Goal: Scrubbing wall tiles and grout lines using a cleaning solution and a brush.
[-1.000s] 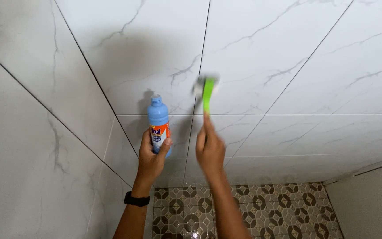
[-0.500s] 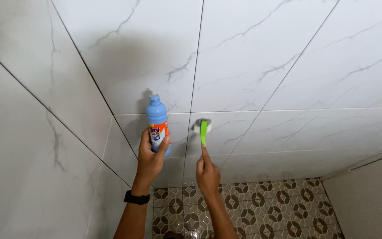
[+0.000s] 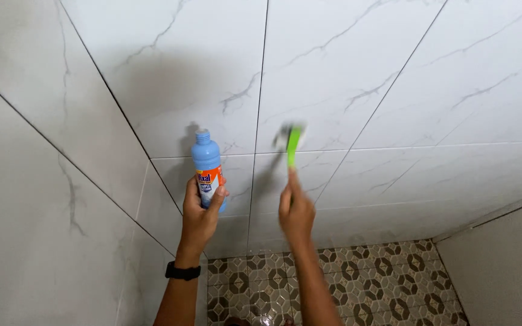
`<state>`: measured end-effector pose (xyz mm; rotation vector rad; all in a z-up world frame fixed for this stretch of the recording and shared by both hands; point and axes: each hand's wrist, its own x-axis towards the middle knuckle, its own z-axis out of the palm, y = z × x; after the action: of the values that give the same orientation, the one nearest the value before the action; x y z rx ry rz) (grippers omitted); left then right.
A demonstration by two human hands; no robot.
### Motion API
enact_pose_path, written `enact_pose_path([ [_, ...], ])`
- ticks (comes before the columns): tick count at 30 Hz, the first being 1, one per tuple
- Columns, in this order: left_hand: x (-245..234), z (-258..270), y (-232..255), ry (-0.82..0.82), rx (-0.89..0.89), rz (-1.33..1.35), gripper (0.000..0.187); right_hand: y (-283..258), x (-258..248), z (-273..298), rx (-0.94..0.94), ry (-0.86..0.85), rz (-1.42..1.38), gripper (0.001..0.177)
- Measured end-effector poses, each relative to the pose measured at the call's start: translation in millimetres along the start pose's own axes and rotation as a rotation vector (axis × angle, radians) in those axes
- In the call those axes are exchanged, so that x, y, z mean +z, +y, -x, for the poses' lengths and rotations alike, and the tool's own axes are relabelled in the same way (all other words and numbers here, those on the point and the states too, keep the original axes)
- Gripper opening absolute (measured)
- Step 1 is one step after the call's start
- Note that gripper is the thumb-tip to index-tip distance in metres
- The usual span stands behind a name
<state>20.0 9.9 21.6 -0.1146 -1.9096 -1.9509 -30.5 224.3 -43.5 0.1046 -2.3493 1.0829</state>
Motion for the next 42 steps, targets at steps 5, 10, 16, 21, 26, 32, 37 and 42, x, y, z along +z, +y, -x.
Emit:
enact_pose_path([
  [5,-4.3,-4.3,-0.8,0.007,0.000,-0.055,0.053,27.4,13.7,25.5,0.121,-0.118,-0.020,0.049],
  [10,2.7,0.6,2.2,-0.005,-0.036,0.002,0.052,-52.3,-57.8,-84.9,-0.135,0.099,-0.037,0.044],
  [16,7.0,0.0,4.2,-0.026,-0.024,-0.032,0.054,-56.7,-60.8,-83.5,-0.254,0.158,-0.003,0.046],
  [21,3.6,-0.9,6.7,-0.042,0.013,-0.003,0.051,22.5,9.7,50.9,0.192,-0.236,0.019,0.043],
  [26,2.2,-6.1,9.9,-0.035,0.014,-0.019,0.048,-17.5,-9.4,-2.5,-0.037,-0.085,-0.009,0.046],
  [32,1.6,-2.9,2.8,-0.038,-0.041,-0.028,0.048,-113.1,-59.3,-94.7,-0.350,0.157,-0.109,0.047],
  [37,0.3,-2.0,1.4,-0.031,-0.057,-0.040,0.047,-33.8,12.4,-2.7,-0.283,0.141,-0.017,0.049],
  [42,2.2,-2.7,-5.3,-0.054,-0.026,-0.001,0.047,21.6,59.8,63.7,0.053,-0.172,-0.017,0.053],
])
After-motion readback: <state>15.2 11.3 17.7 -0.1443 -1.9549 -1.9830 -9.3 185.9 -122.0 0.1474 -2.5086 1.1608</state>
